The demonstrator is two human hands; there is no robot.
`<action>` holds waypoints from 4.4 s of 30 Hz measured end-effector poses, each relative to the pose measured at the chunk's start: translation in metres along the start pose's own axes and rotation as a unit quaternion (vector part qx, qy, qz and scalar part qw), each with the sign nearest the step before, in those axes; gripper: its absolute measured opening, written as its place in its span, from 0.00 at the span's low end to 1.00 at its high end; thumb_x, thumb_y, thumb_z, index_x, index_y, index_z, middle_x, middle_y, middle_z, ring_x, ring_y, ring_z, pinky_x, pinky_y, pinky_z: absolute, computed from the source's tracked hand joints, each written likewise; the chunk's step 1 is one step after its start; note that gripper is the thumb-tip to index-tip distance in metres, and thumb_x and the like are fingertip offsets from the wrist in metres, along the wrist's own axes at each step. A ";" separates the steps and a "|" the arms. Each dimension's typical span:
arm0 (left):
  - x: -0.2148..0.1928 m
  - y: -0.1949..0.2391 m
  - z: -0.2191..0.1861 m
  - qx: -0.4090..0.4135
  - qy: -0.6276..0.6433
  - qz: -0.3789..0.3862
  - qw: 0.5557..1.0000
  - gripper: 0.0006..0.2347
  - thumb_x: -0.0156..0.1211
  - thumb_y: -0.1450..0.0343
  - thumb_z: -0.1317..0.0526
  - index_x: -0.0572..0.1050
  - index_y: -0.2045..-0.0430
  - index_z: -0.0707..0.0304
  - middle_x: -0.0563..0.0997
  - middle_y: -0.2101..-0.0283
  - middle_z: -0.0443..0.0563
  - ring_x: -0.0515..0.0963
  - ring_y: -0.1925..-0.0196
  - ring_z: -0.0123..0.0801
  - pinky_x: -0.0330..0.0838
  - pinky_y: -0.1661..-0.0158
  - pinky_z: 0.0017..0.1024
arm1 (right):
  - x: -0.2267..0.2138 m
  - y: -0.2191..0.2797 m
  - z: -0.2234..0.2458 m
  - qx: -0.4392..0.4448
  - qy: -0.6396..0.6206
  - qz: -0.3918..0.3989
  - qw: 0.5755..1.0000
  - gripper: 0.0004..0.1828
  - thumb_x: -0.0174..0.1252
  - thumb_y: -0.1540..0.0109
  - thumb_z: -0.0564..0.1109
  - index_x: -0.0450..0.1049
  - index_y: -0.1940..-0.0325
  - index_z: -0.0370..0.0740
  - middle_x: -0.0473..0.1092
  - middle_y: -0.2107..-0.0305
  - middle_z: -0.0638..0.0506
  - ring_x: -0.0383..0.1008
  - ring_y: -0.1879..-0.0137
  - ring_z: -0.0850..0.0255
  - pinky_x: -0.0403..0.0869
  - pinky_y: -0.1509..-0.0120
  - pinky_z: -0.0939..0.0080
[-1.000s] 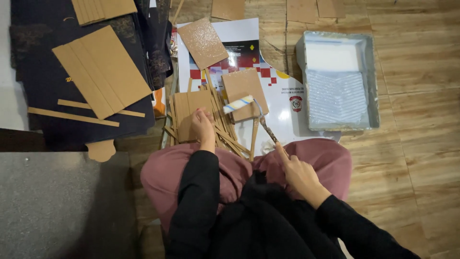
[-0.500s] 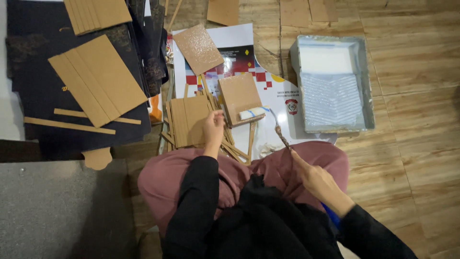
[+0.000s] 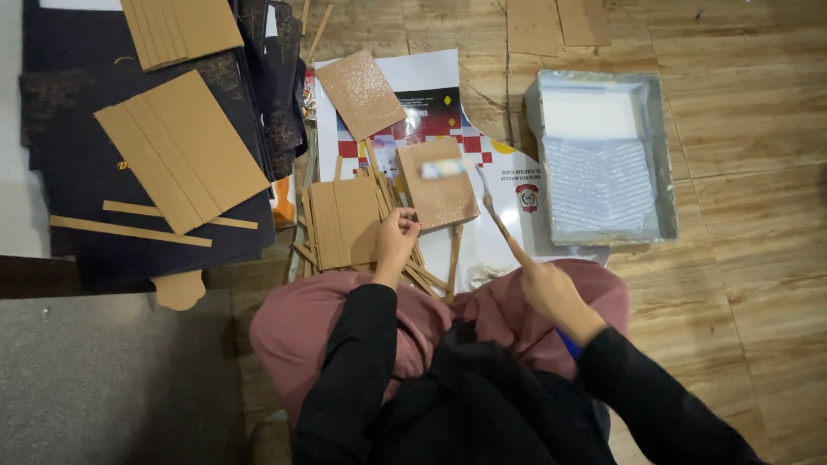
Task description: Applying glue to small cardboard pieces using a paint roller and a tray of glue while sitting on the floor.
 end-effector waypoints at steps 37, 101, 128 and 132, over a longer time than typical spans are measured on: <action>0.003 -0.002 -0.006 -0.032 0.063 -0.013 0.997 0.16 0.54 0.36 0.63 0.70 0.52 0.60 0.75 0.57 0.57 0.78 0.61 0.36 0.73 0.62 0.28 | 0.098 -0.171 -0.071 -0.016 -0.329 -0.136 0.934 0.14 0.48 0.41 0.42 0.73 0.53 0.42 0.72 0.64 0.45 0.71 0.56 0.51 0.70 0.53 0.54; -0.055 -0.147 -0.009 -0.090 0.258 -0.209 0.939 0.25 0.53 0.33 0.56 0.55 0.42 0.60 0.57 0.40 0.64 0.61 0.40 0.49 0.67 0.52 0.43 | 0.128 -0.481 0.005 0.007 -0.344 -0.098 0.934 0.14 0.52 0.44 0.44 0.74 0.56 0.55 0.70 0.57 0.58 0.68 0.48 0.62 0.69 0.47 0.61; -0.082 -0.128 -0.122 -0.028 0.272 -0.162 0.948 0.25 0.52 0.33 0.54 0.56 0.42 0.60 0.53 0.37 0.58 0.64 0.42 0.46 0.70 0.55 0.32 | -0.056 -0.357 0.046 0.029 -0.706 -0.065 0.704 0.20 0.57 0.47 0.33 0.65 0.51 0.27 0.68 0.66 0.39 0.75 0.62 0.50 0.78 0.57 0.50; -0.081 -0.094 -0.146 -0.005 0.279 -0.160 0.947 0.24 0.50 0.32 0.55 0.55 0.42 0.60 0.46 0.35 0.60 0.60 0.40 0.50 0.65 0.49 0.37 | -0.078 -0.410 0.033 0.004 -0.695 -0.118 0.709 0.15 0.52 0.45 0.32 0.67 0.53 0.28 0.69 0.65 0.37 0.76 0.63 0.51 0.79 0.58 0.55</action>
Point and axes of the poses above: each hand's wrist, its own y-axis away from the middle knuckle, its own x-axis out of the palm, z = x × y, the point moved 5 cm from there along -y, towards the middle knuckle
